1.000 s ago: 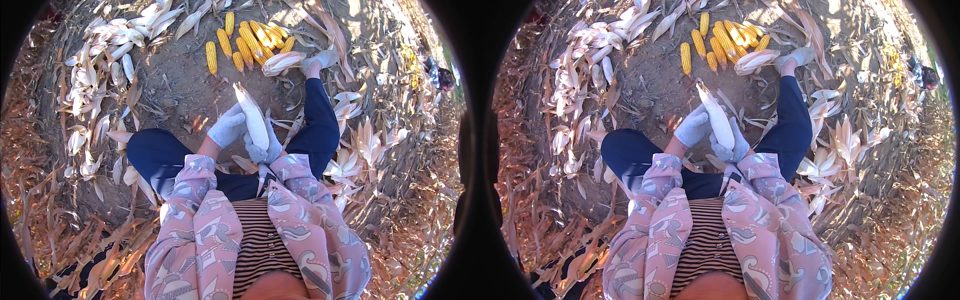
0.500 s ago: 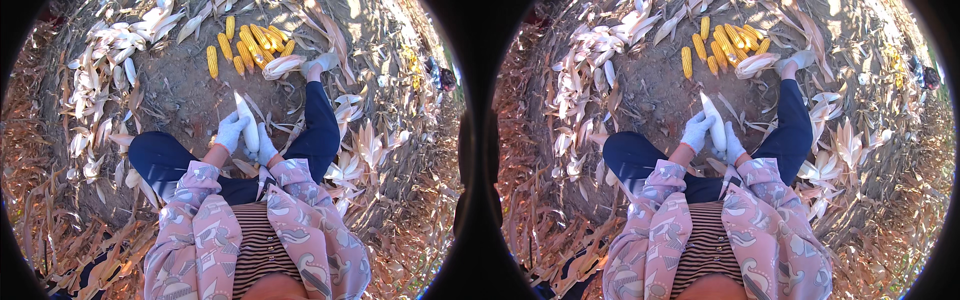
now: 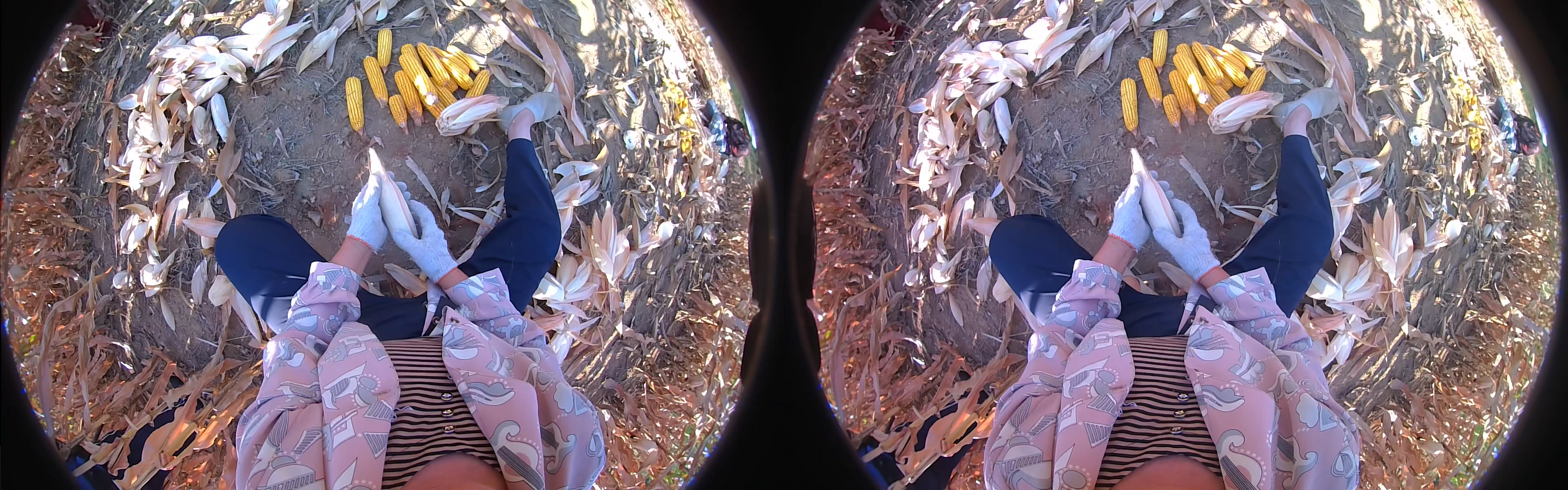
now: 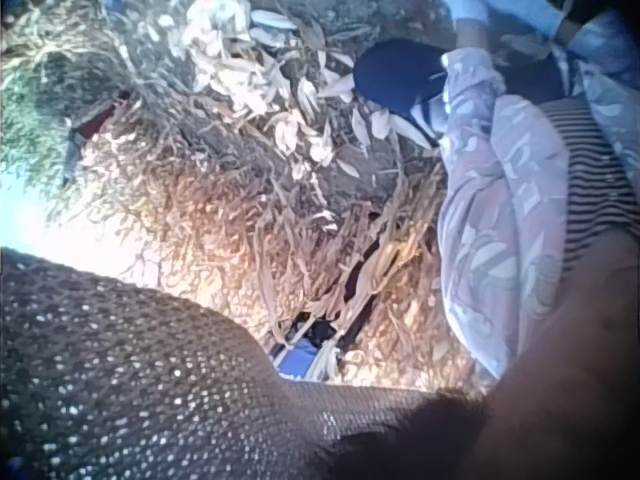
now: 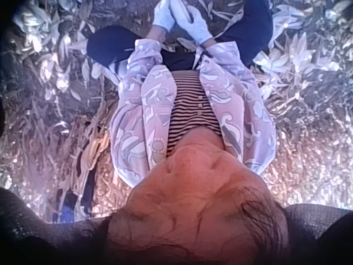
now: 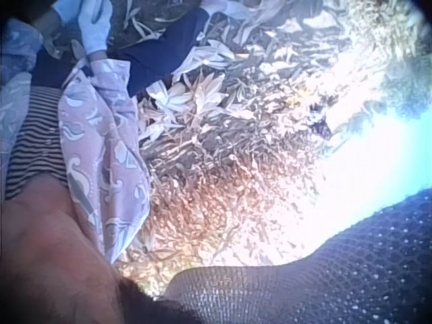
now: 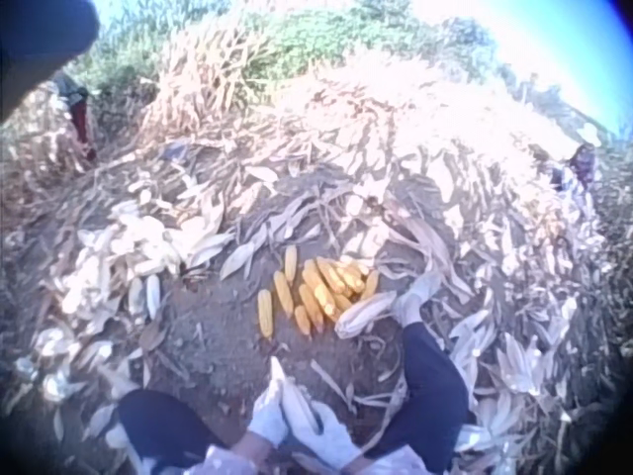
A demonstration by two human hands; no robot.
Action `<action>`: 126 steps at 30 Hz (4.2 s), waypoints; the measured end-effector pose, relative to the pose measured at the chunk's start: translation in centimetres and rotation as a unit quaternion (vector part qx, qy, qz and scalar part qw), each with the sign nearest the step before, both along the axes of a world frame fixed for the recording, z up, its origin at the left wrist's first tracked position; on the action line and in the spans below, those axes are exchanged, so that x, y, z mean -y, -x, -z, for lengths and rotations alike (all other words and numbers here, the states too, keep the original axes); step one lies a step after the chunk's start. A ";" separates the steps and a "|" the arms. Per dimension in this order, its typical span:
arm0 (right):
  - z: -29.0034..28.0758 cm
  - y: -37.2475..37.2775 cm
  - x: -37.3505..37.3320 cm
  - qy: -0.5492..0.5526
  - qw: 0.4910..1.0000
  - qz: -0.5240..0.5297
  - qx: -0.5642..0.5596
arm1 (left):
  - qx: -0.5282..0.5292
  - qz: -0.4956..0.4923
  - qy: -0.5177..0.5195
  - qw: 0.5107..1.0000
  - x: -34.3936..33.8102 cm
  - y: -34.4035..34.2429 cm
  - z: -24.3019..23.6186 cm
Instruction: The person sits on the ground and shucks corn cobs by hand, removing the husks and silk. They place the shucked corn cobs in a pile and discard the husks to the side.
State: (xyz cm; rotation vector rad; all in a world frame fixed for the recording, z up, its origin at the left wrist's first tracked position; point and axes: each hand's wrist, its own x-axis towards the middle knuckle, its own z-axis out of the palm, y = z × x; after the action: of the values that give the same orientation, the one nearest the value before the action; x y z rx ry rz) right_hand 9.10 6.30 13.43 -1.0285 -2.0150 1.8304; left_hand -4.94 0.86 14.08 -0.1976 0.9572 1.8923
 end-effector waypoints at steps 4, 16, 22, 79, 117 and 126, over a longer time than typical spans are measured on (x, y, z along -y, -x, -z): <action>1.0 0.0 -0.5 0.114 0.993 0.019 -0.040 | 0.036 0.045 -0.021 0.998 0.0 0.1 0.4; 0.8 -0.1 -0.3 -0.089 0.990 0.109 0.020 | -0.098 0.048 0.026 0.994 -0.4 -2.7 0.8; 1.0 0.0 -1.0 0.019 0.987 0.156 0.039 | -0.040 0.039 -0.052 0.997 -0.1 -2.5 0.5; 2.1 -0.5 -2.8 0.039 0.996 0.027 0.077 | -0.328 0.101 0.254 0.904 -0.4 -0.4 2.6; 5.2 -0.3 -3.0 -0.295 0.942 -0.065 0.146 | 0.030 0.040 0.102 0.994 0.8 0.7 3.4; 4.0 -0.7 -3.3 -0.275 0.950 -0.047 0.139 | 0.092 -0.035 0.145 0.984 0.9 -0.5 3.0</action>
State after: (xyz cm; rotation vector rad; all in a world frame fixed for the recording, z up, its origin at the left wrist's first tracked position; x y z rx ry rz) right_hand 9.76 9.59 9.39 -1.0644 -2.5649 1.0781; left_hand -4.44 -0.02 11.11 -0.5773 1.1060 1.7557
